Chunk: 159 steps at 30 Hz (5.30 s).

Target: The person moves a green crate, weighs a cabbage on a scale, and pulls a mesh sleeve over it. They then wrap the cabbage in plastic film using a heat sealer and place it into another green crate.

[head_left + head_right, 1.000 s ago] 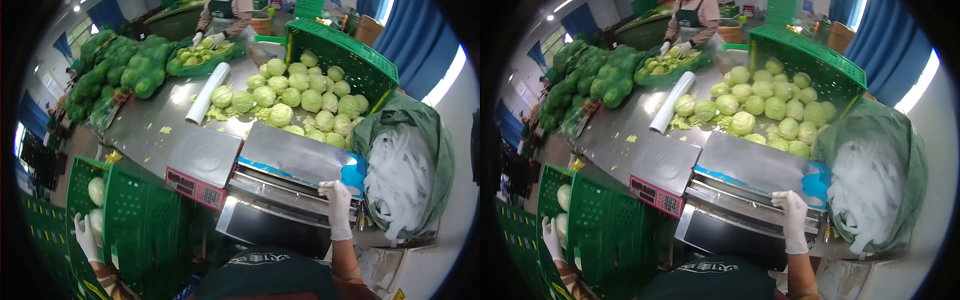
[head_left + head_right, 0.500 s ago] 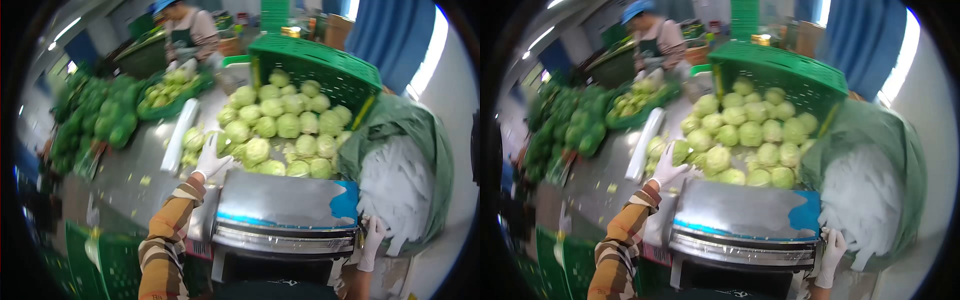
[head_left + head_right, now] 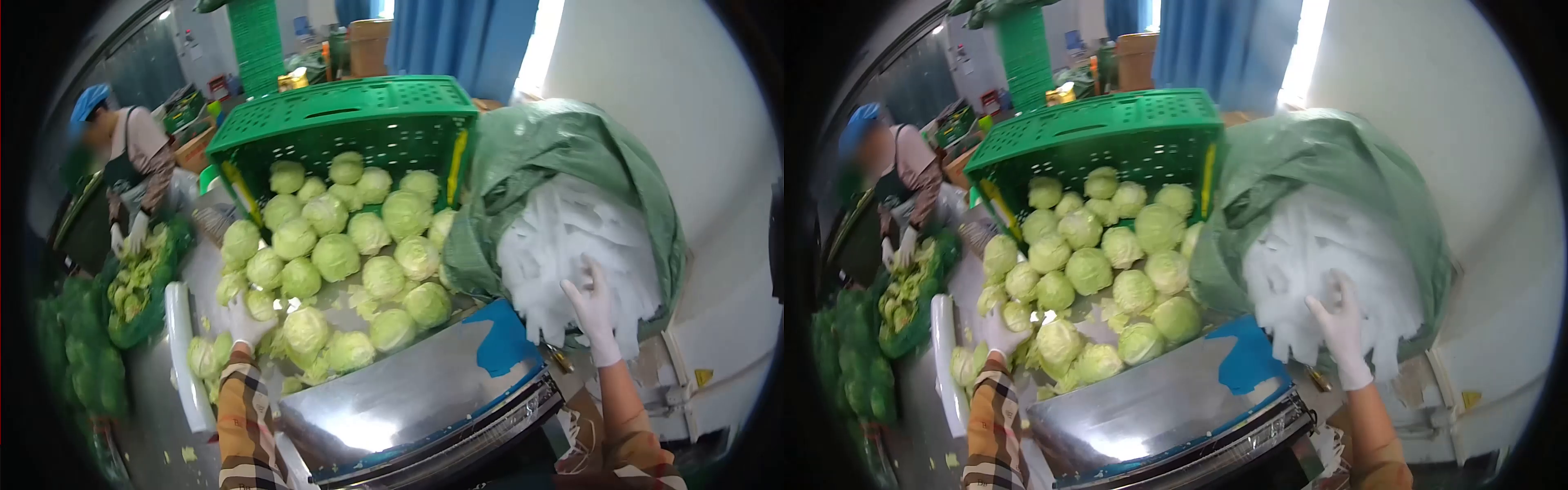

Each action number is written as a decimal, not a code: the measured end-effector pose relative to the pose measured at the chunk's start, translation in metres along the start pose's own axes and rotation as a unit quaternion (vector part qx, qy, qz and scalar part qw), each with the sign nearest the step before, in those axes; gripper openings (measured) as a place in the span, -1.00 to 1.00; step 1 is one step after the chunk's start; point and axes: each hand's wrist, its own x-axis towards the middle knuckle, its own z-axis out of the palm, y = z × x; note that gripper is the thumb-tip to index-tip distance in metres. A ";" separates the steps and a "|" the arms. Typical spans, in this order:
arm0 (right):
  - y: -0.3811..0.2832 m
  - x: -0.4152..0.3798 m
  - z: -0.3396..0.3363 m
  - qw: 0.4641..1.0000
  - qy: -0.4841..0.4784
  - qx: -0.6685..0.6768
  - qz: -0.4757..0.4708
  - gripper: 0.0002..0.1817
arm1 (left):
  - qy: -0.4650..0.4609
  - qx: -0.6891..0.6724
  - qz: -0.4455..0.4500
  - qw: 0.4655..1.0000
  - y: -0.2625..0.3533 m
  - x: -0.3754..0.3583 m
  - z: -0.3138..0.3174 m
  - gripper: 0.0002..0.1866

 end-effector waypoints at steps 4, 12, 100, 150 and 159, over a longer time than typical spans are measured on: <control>0.082 0.073 0.041 0.966 0.095 -0.134 -0.201 -0.48 | 0.199 -0.047 0.036 0.978 0.049 -0.064 -0.051 0.04; 0.043 0.016 -0.006 0.996 0.055 0.032 -0.056 -0.55 | 0.261 -0.068 -0.114 0.956 0.057 -0.290 -0.164 -0.01; -0.228 -0.370 0.387 0.791 -0.577 0.203 -0.004 -0.59 | 0.308 -0.489 -0.330 0.746 0.011 -0.444 -0.200 -0.81; -0.090 -0.154 0.053 0.731 -0.513 0.440 0.094 -0.48 | 0.053 -0.485 -0.014 0.873 0.231 -0.322 -0.110 -0.48; -0.025 -0.136 0.059 0.811 -0.479 0.327 0.078 -0.43 | -0.093 -0.482 -0.052 0.870 0.214 -0.295 -0.067 -0.60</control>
